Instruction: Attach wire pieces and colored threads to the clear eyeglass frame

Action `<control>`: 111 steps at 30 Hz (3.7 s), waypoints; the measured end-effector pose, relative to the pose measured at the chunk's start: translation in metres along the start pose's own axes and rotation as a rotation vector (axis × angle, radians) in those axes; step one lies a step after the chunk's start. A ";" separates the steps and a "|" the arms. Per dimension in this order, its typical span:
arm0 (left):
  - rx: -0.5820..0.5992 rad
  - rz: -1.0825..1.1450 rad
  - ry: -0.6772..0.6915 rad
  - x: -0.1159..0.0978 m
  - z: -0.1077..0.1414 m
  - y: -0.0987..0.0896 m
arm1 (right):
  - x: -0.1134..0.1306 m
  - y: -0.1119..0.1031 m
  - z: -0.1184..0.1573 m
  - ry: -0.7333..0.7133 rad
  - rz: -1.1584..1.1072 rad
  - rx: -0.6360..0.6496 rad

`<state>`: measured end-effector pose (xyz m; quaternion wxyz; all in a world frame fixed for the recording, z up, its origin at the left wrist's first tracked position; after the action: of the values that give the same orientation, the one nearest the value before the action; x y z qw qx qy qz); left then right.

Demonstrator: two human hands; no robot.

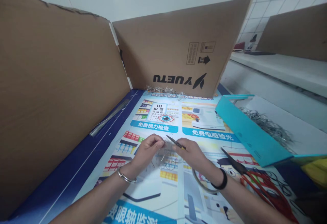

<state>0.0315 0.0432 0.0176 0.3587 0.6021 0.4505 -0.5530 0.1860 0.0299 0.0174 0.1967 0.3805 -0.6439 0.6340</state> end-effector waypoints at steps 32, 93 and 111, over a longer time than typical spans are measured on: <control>-0.016 -0.123 -0.040 -0.002 0.000 -0.001 | 0.023 -0.016 0.012 -0.429 0.737 -0.310; -0.064 -0.428 0.168 -0.023 -0.002 -0.004 | 0.013 -0.013 0.006 -0.261 0.669 -0.163; -0.105 -0.405 0.073 -0.021 0.001 -0.005 | 0.033 -0.008 0.016 -0.381 0.865 -0.231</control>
<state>0.0268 0.0412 0.0391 0.2546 0.4996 0.6030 -0.5675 0.1745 0.0068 0.0446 -0.1654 0.1630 -0.8337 0.5010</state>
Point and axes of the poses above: each hand's wrist, its own z-axis away from the middle knuckle, its own y-axis out of the palm, x = y × z, the point moved 7 cm from there along -z, towards the middle knuckle, and after that the axes turned 2 degrees about -z, right-handed, at the moved point
